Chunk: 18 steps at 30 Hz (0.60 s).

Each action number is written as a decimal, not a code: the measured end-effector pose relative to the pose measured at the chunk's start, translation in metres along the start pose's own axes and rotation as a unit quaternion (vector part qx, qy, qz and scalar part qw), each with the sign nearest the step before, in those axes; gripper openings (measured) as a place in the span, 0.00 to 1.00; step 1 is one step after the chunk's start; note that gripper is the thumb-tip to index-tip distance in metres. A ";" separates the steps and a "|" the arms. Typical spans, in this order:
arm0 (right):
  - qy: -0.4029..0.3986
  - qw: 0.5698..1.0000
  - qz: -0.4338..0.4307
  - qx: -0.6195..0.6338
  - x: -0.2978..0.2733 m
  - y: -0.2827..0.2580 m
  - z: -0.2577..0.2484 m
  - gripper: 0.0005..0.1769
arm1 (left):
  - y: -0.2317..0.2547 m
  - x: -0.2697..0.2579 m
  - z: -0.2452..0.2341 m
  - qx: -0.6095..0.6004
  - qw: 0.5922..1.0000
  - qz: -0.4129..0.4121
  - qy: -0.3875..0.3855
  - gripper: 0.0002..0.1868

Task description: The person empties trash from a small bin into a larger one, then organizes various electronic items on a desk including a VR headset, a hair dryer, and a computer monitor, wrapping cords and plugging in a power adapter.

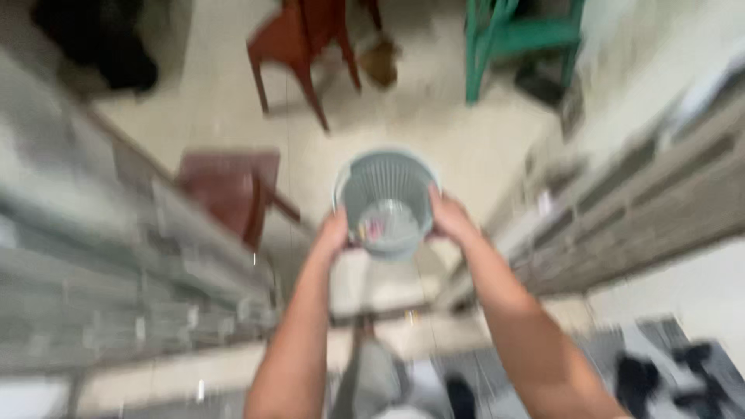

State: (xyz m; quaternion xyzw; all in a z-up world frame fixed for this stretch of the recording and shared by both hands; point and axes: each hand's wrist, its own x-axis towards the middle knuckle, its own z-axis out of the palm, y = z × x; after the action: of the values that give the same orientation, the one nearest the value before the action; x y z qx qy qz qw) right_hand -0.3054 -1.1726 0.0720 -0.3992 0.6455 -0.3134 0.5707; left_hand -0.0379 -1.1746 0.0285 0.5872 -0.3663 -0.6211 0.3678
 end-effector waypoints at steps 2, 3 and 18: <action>0.020 1.000 0.003 -0.003 0.039 -0.058 0.006 0.38 | 0.051 0.051 -0.005 -0.024 1.000 -0.013 -0.004 0.30; 0.027 1.000 0.007 0.002 0.054 -0.080 0.006 0.38 | 0.068 0.071 -0.008 -0.027 0.999 -0.020 -0.011 0.30; 0.163 0.982 0.070 0.060 0.197 -0.191 -0.030 0.46 | 0.292 0.270 -0.012 0.072 0.989 -0.080 -0.098 0.31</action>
State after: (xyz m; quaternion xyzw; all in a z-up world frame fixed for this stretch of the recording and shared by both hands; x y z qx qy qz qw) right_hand -0.3107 -1.4387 0.1445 -0.2616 0.7364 -0.3718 0.5010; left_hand -0.0292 -1.5489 0.1632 0.5758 -0.3965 -0.6748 0.2362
